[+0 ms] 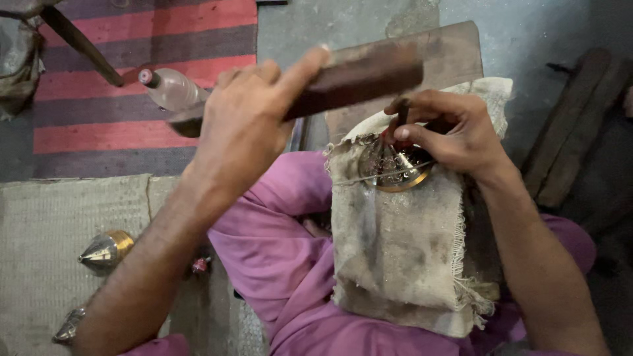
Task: The person sits cross-legged and uses a hammer and a small metal punch to emboss decorative patterns into a brass cone-shaped object resting on a cloth-covered block. The person repeatedly taps the punch with the hammer, repositioning the punch to create a series of indentations around the object's surface.
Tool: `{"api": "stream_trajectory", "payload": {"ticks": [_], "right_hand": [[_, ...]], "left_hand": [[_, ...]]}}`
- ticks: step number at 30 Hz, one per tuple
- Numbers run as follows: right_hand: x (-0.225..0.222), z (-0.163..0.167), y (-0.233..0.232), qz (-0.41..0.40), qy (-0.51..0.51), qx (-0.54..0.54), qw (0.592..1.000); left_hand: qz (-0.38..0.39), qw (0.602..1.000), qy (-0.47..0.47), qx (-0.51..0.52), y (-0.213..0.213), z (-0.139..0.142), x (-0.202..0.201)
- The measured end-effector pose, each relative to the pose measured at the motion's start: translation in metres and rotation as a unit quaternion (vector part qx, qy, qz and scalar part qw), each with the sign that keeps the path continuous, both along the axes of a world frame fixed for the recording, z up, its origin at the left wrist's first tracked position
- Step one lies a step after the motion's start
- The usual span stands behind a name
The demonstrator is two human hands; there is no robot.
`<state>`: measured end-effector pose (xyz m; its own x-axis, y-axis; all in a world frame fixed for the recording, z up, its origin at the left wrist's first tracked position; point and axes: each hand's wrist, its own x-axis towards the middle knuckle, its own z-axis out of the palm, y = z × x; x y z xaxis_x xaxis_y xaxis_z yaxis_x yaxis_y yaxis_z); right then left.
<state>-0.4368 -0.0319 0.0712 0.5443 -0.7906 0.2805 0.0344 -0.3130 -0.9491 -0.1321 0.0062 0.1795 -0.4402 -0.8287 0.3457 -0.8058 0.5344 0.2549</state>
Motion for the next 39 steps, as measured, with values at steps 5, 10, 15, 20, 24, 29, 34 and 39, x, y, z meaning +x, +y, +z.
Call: {"api": "stream_trajectory", "payload": {"ticks": [5,10,15,20,24,29,34,39], "right_hand": [[0.000,-0.001,-0.001,-0.012,0.010,0.002,1.000],[0.001,0.002,-0.001,-0.002,0.005,0.012,1.000],[0.002,0.006,0.001,0.008,-0.011,0.032,0.999],[0.001,0.005,-0.001,-0.016,0.047,-0.027,0.998],[-0.003,-0.005,-0.003,-0.048,-0.046,0.002,0.998],[-0.010,-0.019,-0.007,-0.121,-0.230,0.039,0.965],[-0.010,-0.021,-0.002,-0.170,-0.221,0.080,0.957],[-0.005,-0.015,0.006,-0.177,-0.225,0.075,0.955]], "left_hand": [[0.009,0.997,-0.064,-0.032,-0.003,0.001,0.002],[0.017,0.995,-0.086,-0.049,-0.007,0.000,0.006],[-0.019,0.993,0.108,0.049,-0.007,-0.003,0.005],[0.064,0.989,-0.134,-0.018,0.001,-0.017,0.009],[0.089,0.976,0.052,0.190,0.019,-0.037,0.025],[-0.120,0.929,0.149,0.317,0.069,-0.063,0.028],[-0.004,0.853,0.171,0.493,0.092,-0.077,0.001],[0.096,0.944,0.255,0.184,0.076,-0.065,-0.066]]}}
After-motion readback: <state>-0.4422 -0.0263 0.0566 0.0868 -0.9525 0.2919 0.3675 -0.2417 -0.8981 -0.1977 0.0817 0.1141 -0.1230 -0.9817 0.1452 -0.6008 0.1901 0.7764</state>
